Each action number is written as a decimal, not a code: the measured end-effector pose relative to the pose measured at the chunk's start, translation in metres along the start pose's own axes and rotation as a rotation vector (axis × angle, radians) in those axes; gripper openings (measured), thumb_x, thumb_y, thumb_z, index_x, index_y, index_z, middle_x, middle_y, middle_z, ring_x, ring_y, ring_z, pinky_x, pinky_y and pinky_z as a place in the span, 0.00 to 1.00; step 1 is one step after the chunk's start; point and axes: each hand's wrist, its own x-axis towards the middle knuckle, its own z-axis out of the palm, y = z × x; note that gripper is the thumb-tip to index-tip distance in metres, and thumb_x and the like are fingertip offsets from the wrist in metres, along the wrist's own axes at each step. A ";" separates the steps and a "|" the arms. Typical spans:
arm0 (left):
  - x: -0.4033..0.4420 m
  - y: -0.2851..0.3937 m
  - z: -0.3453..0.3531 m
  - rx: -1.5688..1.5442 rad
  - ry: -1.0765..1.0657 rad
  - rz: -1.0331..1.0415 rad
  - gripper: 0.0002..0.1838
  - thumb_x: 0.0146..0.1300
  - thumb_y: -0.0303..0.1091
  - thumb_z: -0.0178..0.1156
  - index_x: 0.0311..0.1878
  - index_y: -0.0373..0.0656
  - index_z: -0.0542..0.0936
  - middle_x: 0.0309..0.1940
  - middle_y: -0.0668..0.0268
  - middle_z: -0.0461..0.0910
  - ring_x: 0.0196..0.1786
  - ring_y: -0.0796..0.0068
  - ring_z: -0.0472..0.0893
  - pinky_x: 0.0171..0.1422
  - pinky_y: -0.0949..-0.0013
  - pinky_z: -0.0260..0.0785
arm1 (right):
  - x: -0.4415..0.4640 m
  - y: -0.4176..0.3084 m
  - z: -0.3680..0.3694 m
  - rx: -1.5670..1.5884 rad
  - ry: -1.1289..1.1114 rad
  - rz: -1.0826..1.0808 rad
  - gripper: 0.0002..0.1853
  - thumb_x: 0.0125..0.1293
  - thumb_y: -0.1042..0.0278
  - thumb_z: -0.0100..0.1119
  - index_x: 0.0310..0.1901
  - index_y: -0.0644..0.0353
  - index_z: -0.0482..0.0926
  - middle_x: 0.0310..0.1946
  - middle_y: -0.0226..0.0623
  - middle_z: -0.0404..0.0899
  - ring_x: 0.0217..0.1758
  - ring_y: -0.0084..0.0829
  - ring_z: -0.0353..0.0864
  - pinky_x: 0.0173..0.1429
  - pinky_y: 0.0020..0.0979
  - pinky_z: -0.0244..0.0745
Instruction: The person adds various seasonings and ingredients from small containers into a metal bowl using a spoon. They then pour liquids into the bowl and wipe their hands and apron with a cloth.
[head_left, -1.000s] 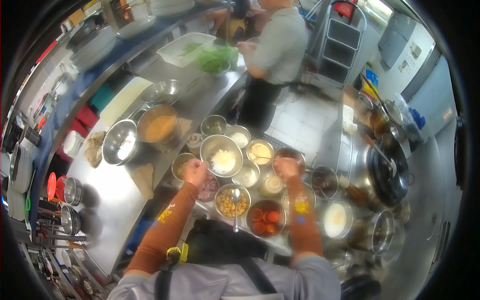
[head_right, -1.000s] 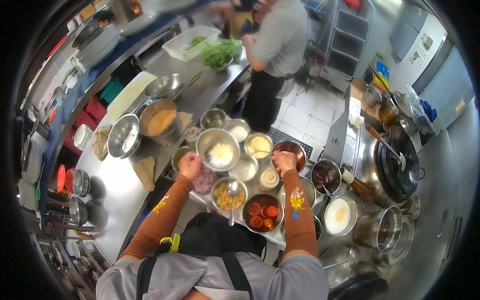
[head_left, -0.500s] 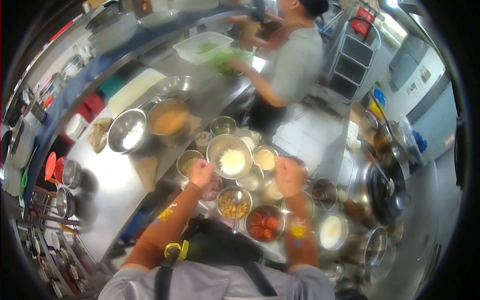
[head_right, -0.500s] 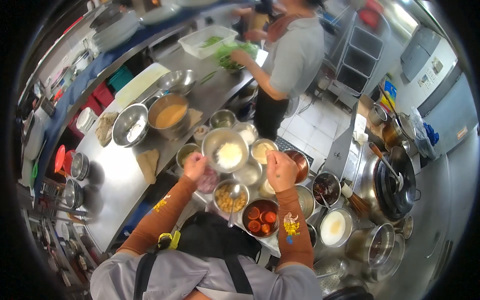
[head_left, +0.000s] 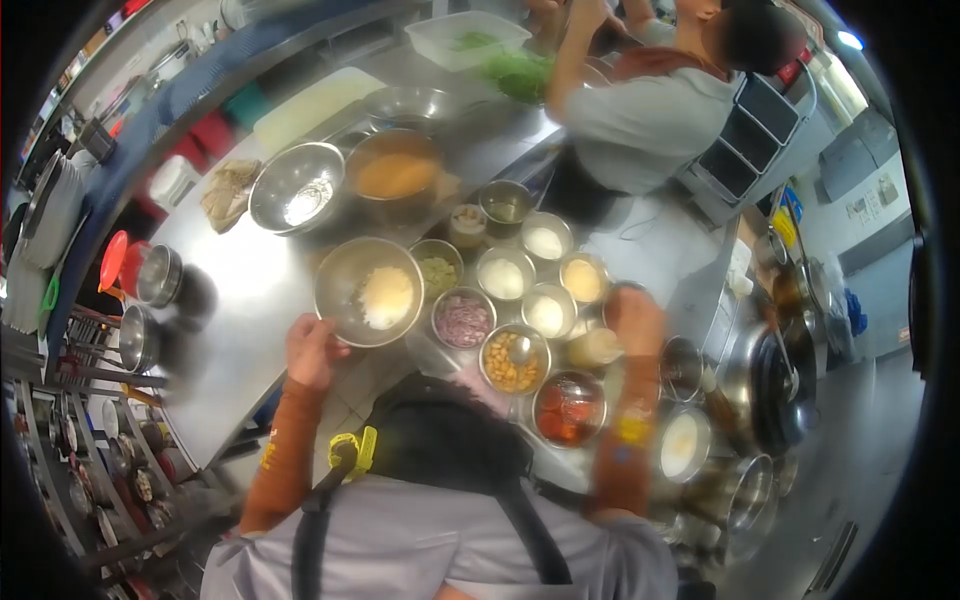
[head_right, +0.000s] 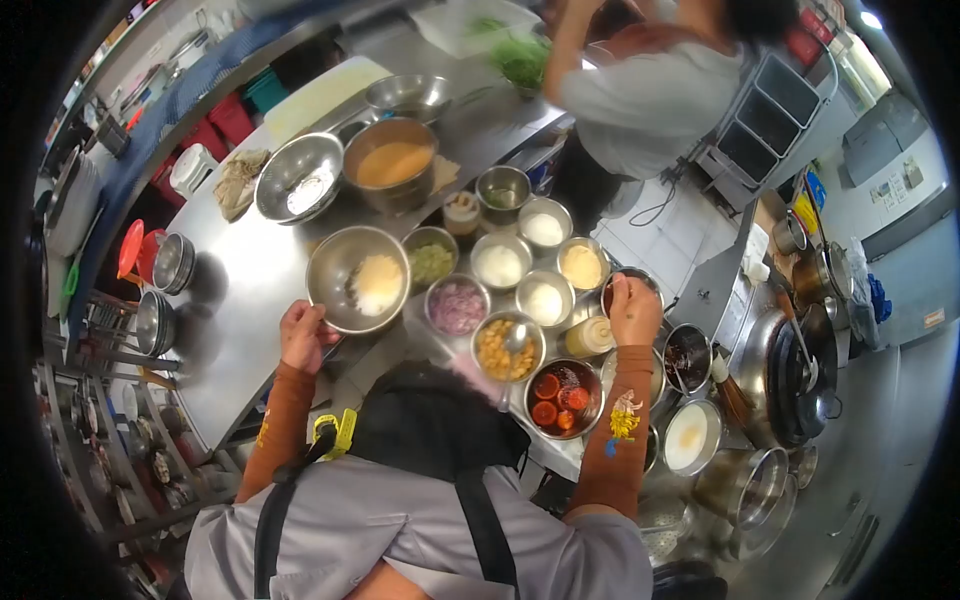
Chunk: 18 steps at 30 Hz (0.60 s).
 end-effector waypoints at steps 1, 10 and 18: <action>0.000 0.004 -0.014 0.008 0.017 0.008 0.08 0.64 0.34 0.59 0.32 0.45 0.71 0.23 0.68 0.76 0.21 0.77 0.77 0.26 0.72 0.76 | 0.005 -0.019 -0.009 0.027 0.014 0.049 0.19 0.69 0.54 0.53 0.29 0.60 0.82 0.24 0.47 0.80 0.28 0.50 0.78 0.34 0.44 0.71; 0.000 0.020 -0.147 -0.051 0.264 0.131 0.06 0.63 0.32 0.59 0.32 0.43 0.73 0.21 0.69 0.73 0.20 0.78 0.75 0.24 0.75 0.73 | 0.010 -0.095 -0.006 -0.067 0.220 0.169 0.15 0.68 0.58 0.54 0.30 0.59 0.83 0.24 0.46 0.80 0.26 0.49 0.78 0.34 0.44 0.72; 0.026 -0.005 -0.236 -0.039 0.392 0.009 0.06 0.63 0.36 0.60 0.38 0.46 0.75 0.30 0.69 0.75 0.25 0.76 0.78 0.26 0.74 0.73 | -0.006 -0.110 0.022 -0.427 -0.200 0.339 0.18 0.65 0.56 0.50 0.28 0.61 0.81 0.29 0.51 0.82 0.34 0.56 0.81 0.40 0.51 0.75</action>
